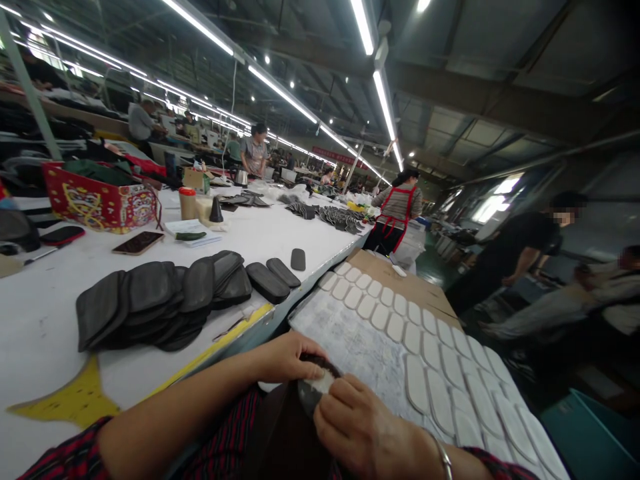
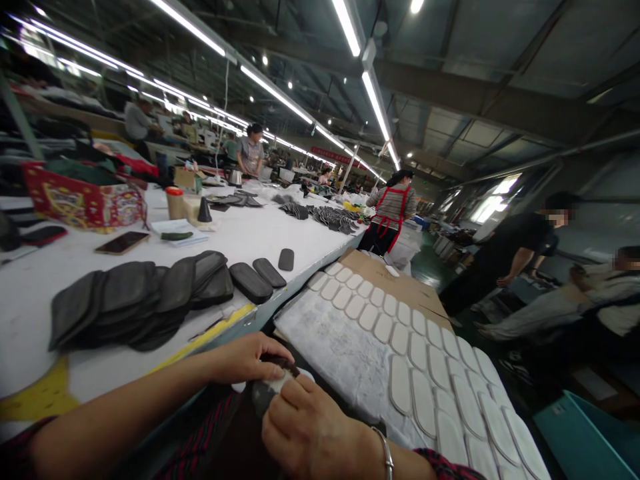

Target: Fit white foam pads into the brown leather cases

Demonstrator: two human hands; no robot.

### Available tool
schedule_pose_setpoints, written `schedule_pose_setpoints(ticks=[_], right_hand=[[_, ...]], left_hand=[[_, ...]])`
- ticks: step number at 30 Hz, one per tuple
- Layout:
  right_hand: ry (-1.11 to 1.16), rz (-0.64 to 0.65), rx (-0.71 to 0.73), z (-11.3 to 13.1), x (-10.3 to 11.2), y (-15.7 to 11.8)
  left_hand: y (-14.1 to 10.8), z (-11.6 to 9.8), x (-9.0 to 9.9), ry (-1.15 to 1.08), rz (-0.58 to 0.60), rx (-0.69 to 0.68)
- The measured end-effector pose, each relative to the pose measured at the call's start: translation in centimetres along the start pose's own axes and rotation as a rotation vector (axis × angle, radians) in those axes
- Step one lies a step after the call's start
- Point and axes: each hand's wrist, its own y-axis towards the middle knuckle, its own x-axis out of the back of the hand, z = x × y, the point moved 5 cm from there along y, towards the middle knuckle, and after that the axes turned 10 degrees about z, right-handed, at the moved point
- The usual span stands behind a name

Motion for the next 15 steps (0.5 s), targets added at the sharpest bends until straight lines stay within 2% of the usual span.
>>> schedule_pose_setpoints(ticks=[2,4,7,9,11,15], right_hand=[[0.032,-0.011,0.015,-0.2,-0.1,0.0],[0.117,-0.035,-0.015,-0.8,-0.2,0.0],[0.372,-0.153,-0.251,-3.2,-0.3,-0.1],[0.533,-0.215,-0.446,-4.8,-0.6,-0.4],[0.632,-0.201,-0.537,-5.8,-0.9,-0.5],[0.635,-0.157,-0.516,-6.4,-0.9,-0.1]], left_hand=[[0.2,0.4,0.1,-0.031,0.01,-0.002],[0.2,1.1,0.0,-0.156,-0.009,-0.003],[-0.4,2.5,-0.5,-0.556,-0.209,-0.018],[-1.2,3.3,-1.1,-0.699,-0.386,-0.014],[-2.0,3.3,-1.8,-0.563,-0.491,-0.016],[-3.0,1.8,-2.0,-0.153,-0.584,0.025]])
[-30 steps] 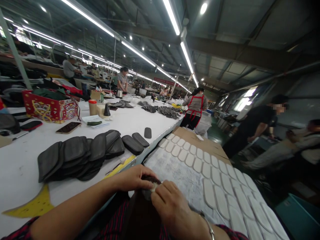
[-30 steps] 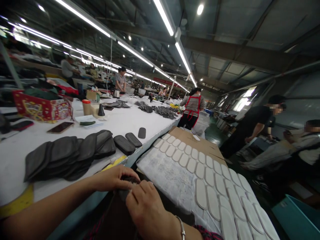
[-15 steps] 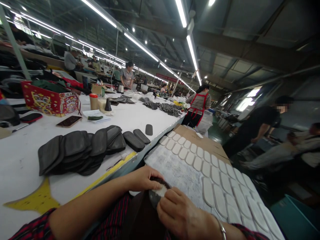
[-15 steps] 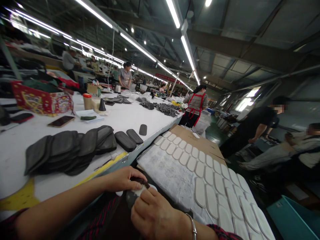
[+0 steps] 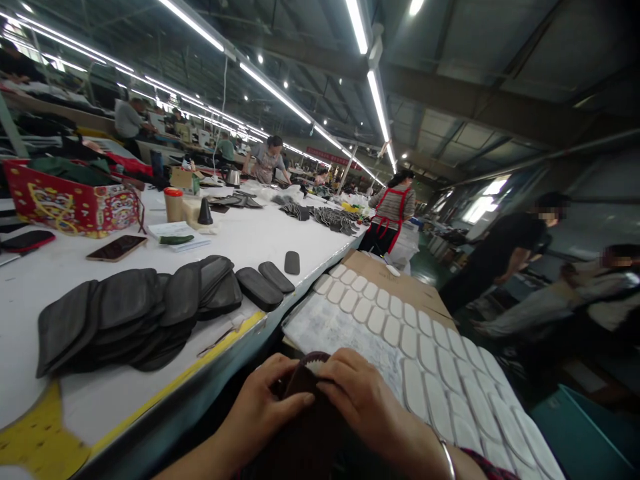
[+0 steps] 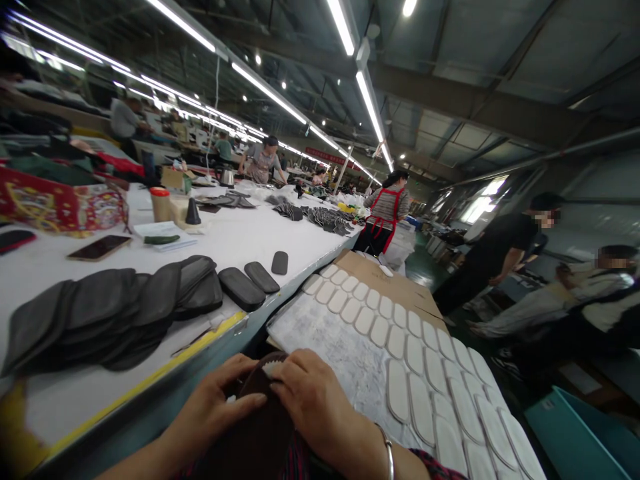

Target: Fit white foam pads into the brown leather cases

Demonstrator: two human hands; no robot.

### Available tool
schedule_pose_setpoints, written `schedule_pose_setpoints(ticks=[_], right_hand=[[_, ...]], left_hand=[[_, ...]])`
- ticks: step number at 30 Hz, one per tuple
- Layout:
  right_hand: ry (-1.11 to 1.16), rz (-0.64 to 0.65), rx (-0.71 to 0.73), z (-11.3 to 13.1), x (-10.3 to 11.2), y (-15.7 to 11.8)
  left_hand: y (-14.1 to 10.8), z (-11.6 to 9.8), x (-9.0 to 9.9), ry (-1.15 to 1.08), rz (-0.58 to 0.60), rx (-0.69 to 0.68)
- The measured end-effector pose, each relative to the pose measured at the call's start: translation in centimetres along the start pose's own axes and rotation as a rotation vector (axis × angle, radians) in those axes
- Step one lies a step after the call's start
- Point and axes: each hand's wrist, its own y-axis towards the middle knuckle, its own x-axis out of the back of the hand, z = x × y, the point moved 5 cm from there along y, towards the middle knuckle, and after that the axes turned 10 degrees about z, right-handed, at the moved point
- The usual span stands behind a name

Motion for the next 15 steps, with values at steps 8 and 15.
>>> schedule_pose_setpoints(ticks=[8,15], right_hand=[[-0.175,-0.092,0.083,0.8,0.0,1.2],[-0.255,-0.085,0.003,0.7,-0.6,1.5]], left_hand=[[1.1,-0.6,0.5,0.193,0.033,0.05],[0.5,-1.2,0.5,0.155,0.013,0.03]])
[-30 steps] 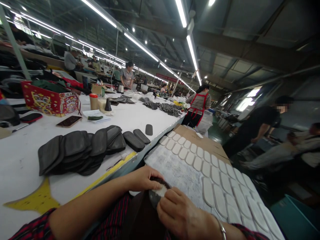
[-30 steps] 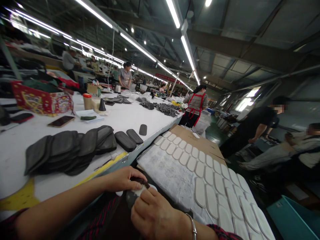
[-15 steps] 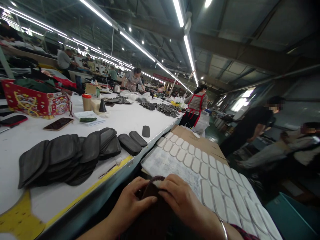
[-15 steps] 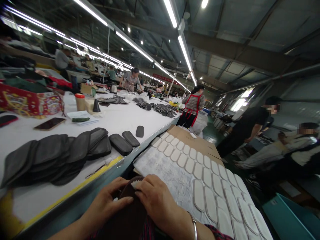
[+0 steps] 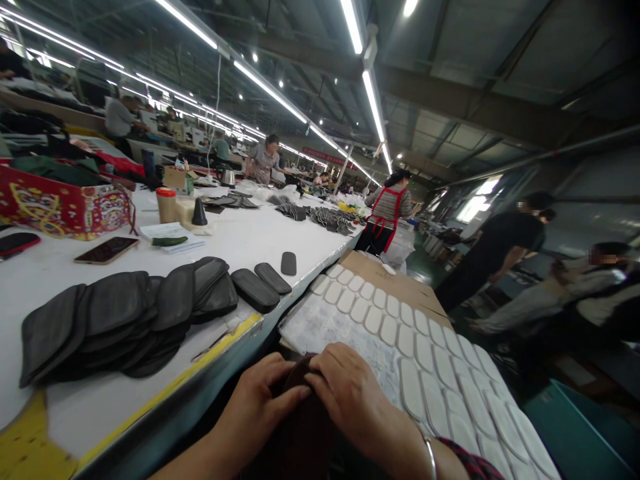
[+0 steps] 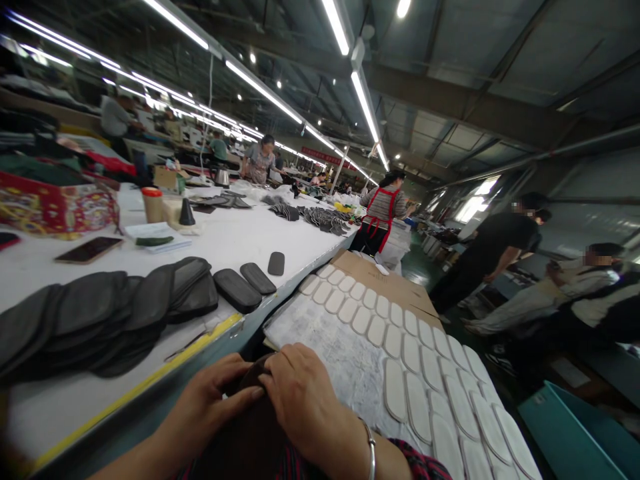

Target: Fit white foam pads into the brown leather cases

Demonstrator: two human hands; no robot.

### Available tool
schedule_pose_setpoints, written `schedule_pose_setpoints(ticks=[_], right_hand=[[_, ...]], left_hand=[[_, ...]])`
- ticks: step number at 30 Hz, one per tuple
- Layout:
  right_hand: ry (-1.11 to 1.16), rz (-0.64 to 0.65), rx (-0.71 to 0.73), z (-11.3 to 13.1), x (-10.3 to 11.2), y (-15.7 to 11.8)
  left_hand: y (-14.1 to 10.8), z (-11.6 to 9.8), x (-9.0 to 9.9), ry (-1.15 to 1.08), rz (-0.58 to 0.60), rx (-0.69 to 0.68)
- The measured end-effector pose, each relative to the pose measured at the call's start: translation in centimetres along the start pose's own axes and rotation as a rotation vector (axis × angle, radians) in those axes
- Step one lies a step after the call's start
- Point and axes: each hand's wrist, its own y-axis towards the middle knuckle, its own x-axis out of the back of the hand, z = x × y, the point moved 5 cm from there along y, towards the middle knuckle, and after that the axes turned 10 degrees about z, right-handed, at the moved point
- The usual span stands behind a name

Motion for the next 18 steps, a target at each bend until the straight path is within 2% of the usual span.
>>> schedule_pose_setpoints(ticks=[4,9,14,18], right_hand=[[0.02,-0.004,0.023,0.3,0.1,0.2],[0.214,-0.195,-0.204,-1.8,0.8,-0.1],[0.633,-0.085,-0.216,-3.1,-0.6,-0.4],[0.766,-0.141,-0.282,-3.3,-1.1,-0.6]], left_hand=[[-0.3,-0.5,0.3,-0.054,-0.012,-0.038],[-0.3,-0.1,0.1,-0.13,0.005,-0.023],[-0.5,0.5,0.1,-0.169,0.052,-0.009],[0.1,0.1,0.5,-0.022,0.116,-0.06]])
